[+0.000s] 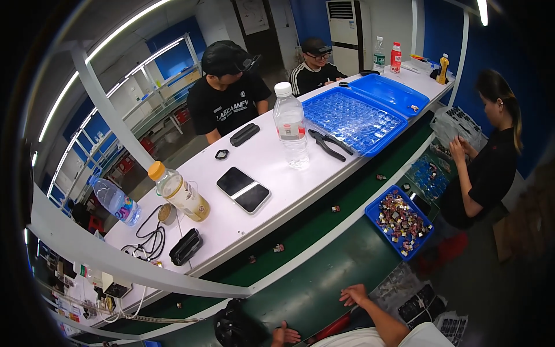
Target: Assembling small electronic components and wiring them together at a factory workstation.
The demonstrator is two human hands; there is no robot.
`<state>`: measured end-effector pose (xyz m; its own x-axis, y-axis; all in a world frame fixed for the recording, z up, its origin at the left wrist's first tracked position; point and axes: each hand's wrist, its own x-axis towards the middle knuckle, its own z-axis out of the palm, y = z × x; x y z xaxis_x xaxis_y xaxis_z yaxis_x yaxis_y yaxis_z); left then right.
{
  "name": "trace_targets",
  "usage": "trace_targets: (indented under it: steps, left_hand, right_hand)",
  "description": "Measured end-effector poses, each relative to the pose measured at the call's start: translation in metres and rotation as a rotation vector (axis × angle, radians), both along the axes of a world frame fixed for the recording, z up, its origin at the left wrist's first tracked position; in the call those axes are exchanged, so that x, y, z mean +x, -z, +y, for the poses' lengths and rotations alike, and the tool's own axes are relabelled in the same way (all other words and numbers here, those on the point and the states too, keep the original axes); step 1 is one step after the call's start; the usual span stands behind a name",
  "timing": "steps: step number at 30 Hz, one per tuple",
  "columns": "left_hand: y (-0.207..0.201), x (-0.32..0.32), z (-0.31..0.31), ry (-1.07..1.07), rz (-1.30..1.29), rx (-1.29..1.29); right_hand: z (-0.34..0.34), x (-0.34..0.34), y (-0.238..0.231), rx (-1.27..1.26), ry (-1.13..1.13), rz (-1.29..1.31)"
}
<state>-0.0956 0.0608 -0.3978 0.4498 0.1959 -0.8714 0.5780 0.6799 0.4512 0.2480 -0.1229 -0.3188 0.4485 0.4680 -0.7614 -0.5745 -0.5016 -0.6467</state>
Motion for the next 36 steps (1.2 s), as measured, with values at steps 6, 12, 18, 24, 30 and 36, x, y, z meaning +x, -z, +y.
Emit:
trace_targets:
  steps: [6,12,18,24,30,36]
  left_hand:
    - [-0.006,0.006,0.002,-0.010,0.014,-0.017]
    - [-0.009,0.010,0.003,0.023,0.019,0.020]
    - [-0.002,0.008,0.007,0.070,0.034,0.001]
    - [-0.002,0.007,0.006,0.088,0.040,-0.017]
    - [-0.009,0.006,0.005,0.056,0.014,0.017]
    - [-0.018,0.011,0.006,0.058,0.052,0.016]
  right_hand:
    - [-0.001,0.002,0.006,-0.013,0.000,-0.007]
    - [-0.005,0.001,0.008,0.015,0.016,-0.032]
    - [-0.003,0.000,0.003,0.015,0.002,-0.028]
    - [-0.005,0.000,0.005,0.006,-0.002,-0.027]
    - [-0.002,0.000,0.008,0.012,0.004,-0.018]
    - [-0.002,0.000,0.005,-0.004,0.009,-0.012]
